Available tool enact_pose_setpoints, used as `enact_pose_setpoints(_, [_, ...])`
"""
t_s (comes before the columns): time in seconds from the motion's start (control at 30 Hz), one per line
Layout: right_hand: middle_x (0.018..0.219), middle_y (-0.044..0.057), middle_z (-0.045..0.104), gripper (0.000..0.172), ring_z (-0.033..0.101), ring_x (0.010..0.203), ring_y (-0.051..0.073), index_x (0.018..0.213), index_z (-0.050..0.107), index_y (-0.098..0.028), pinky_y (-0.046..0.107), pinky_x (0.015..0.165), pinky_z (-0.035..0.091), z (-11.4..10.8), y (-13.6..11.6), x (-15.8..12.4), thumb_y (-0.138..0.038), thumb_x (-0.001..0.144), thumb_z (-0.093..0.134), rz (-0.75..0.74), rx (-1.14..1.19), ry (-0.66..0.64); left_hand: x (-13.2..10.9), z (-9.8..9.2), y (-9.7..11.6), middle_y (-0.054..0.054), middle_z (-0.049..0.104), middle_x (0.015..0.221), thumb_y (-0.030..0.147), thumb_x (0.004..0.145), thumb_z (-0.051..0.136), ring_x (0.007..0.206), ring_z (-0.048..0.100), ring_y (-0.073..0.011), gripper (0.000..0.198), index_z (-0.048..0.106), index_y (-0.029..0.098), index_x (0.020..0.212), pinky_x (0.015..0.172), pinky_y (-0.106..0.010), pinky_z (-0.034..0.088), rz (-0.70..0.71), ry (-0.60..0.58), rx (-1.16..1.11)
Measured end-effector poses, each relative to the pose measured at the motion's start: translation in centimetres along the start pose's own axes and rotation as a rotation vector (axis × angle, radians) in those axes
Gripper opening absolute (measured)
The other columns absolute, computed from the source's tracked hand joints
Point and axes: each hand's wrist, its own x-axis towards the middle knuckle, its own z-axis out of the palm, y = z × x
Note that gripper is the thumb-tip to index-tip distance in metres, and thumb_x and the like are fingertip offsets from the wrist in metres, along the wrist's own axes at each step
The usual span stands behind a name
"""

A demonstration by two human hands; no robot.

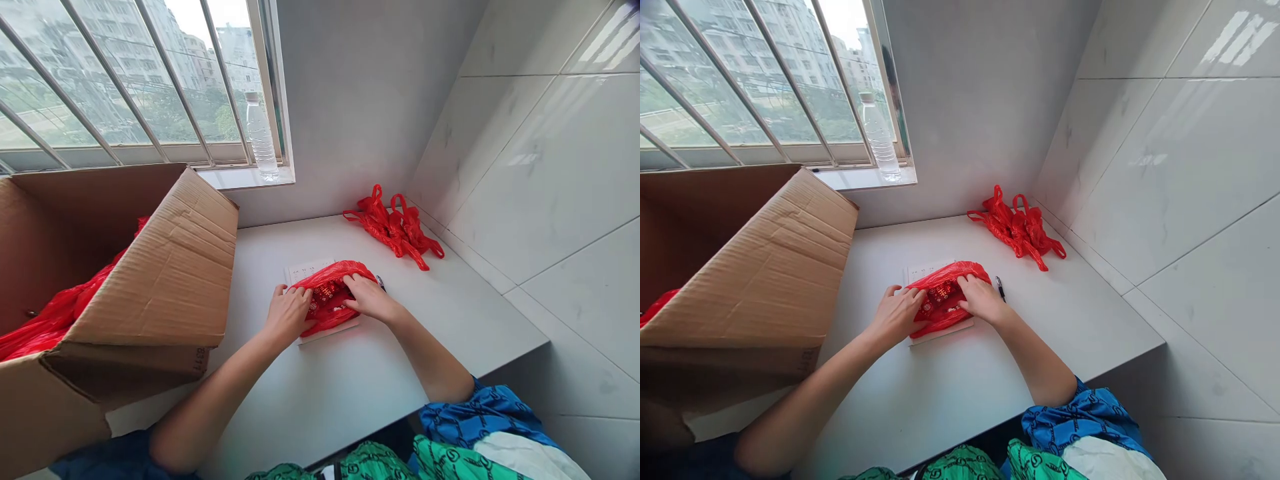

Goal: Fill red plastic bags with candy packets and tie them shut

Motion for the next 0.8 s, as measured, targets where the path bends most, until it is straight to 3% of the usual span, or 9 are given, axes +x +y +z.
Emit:
enact_pose_setpoints(0.17, [0.098,0.006,0.066,0.014,0.064,0.090,0.019,0.102,0.057,-0.019,0.026,0.072,0.042,-0.5,0.3,0.4,-0.012,0.093,0.049,-0.011,-0.051,0.098,-0.1,-0.2,-0.2,-0.008,0.073,0.089,0.038,0.092,0.060,0.093,0.067,-0.0277,0.028,0.061,0.019,0.113,0.103,-0.049,0.032,-0.067,0.085,-0.094])
enact_pose_setpoints(0.33, [0.097,0.010,0.069,0.013,0.066,0.088,0.022,0.097,0.060,-0.016,0.028,0.068,0.042,0.9,0.8,1.2,-0.010,0.090,0.052,0.049,-0.102,0.075,-0.2,-0.3,0.4,-0.008,0.072,0.098,0.029,0.089,0.063,0.098,0.066,-0.0262,0.033,0.058,0.021,0.121,0.103,-0.045,0.034,-0.056,0.076,-0.105])
enact_pose_setpoints(0.5, [0.097,0.010,0.070,0.008,0.066,0.091,0.025,0.096,0.063,-0.017,0.030,0.072,0.045,1.3,0.4,1.6,-0.019,0.088,0.060,0.028,-0.108,0.082,-0.2,0.1,0.7,-0.011,0.070,0.098,0.028,0.086,0.063,0.096,0.065,-0.0279,0.030,0.061,0.017,0.113,0.102,-0.048,0.036,-0.079,0.064,-0.067])
enact_pose_setpoints(0.7, [0.101,0.009,0.069,0.024,0.063,0.096,0.021,0.111,0.062,-0.017,0.030,0.082,0.045,0.1,-0.4,1.6,-0.014,0.095,0.043,0.003,-0.062,0.184,-0.5,0.1,-0.7,-0.010,0.064,0.115,0.006,0.075,0.055,0.108,0.060,-0.0260,0.057,0.052,0.023,0.130,0.109,-0.048,0.032,-0.056,0.308,-0.124])
enact_pose_setpoints(0.8, [0.108,0.008,0.069,0.034,0.062,0.102,0.021,0.122,0.060,-0.017,0.030,0.088,0.045,0.1,-0.6,1.5,-0.011,0.090,0.049,-0.074,0.035,0.196,-0.8,0.1,-1.4,-0.006,0.065,0.108,0.009,0.083,0.052,0.104,0.062,-0.0219,0.055,0.048,0.026,0.135,0.113,-0.045,0.029,-0.019,0.428,-0.232])
